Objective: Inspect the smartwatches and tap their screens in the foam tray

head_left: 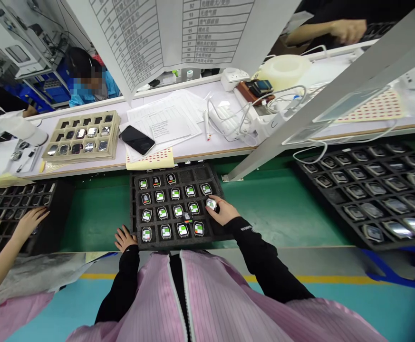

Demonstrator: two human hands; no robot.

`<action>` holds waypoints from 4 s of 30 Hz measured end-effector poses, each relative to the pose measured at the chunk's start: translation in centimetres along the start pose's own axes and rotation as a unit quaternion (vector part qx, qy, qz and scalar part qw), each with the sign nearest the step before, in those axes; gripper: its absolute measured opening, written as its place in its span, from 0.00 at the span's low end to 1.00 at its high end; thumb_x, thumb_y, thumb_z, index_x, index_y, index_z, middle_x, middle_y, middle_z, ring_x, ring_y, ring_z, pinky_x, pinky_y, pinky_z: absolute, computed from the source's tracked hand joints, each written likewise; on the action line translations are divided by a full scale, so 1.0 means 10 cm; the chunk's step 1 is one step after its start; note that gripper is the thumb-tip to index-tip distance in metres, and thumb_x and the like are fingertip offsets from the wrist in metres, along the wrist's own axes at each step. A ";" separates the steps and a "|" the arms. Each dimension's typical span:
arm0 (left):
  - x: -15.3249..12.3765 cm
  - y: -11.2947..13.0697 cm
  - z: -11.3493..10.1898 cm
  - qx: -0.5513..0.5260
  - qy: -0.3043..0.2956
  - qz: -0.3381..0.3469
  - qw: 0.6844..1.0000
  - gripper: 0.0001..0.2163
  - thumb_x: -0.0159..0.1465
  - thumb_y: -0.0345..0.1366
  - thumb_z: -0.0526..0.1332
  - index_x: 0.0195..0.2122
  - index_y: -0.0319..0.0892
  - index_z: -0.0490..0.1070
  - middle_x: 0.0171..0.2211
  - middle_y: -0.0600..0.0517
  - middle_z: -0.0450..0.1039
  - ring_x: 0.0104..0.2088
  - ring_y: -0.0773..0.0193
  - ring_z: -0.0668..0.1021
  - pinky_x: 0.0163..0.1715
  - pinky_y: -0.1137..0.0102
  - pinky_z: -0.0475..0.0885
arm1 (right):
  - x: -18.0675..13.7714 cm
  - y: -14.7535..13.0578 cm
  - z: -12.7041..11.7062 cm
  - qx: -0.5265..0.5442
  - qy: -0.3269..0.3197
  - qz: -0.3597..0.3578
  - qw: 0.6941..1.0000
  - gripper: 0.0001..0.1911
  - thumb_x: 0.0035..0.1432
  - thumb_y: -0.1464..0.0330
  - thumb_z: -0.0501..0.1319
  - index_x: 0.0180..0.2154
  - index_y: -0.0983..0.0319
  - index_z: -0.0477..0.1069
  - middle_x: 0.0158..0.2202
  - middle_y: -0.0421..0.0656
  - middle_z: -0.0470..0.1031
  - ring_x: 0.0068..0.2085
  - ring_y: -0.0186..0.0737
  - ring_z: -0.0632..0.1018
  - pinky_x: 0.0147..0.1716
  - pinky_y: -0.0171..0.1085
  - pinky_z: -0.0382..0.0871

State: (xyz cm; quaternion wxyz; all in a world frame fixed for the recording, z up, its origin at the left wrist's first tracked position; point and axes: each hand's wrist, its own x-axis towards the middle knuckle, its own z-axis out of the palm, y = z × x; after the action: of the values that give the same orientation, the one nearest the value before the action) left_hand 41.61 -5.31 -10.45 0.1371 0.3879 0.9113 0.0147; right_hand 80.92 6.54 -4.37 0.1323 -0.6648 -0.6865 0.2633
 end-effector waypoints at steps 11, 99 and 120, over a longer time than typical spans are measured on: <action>-0.02 -0.01 -0.01 0.001 0.003 -0.001 1.000 0.32 0.63 0.39 0.50 0.69 0.50 0.44 0.70 0.47 0.43 0.69 0.47 0.46 0.65 0.48 0.46 | 0.01 -0.02 -0.03 -0.005 0.014 0.012 1.000 0.16 0.67 0.63 0.50 0.43 0.60 0.74 0.40 0.48 0.76 0.35 0.46 0.77 0.31 0.37 0.69; 0.01 -0.29 0.31 0.075 0.000 0.032 0.997 0.30 0.66 0.40 0.49 0.68 0.39 0.45 0.70 0.42 0.38 0.69 0.45 0.46 0.65 0.46 0.45 | 0.60 -1.56 0.91 -0.055 -0.096 -0.273 0.955 0.38 0.64 0.61 0.49 0.66 0.79 0.43 0.64 0.61 0.56 0.68 0.54 0.51 0.66 0.58 0.41; 0.01 -0.28 0.31 0.068 0.005 0.029 0.997 0.30 0.66 0.40 0.50 0.68 0.40 0.46 0.70 0.44 0.39 0.69 0.46 0.47 0.65 0.47 0.45 | 0.33 -1.75 1.02 -0.050 -0.144 -0.368 0.917 0.36 0.62 0.67 0.50 0.67 0.74 0.42 0.64 0.59 0.58 0.68 0.50 0.48 0.66 0.58 0.44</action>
State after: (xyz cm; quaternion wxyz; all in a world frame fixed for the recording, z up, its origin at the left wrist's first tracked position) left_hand 40.45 -7.44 -13.80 0.1052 0.4227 0.8992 -0.0418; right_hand 60.42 8.25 -3.95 0.0865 -0.3263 -0.9062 0.2546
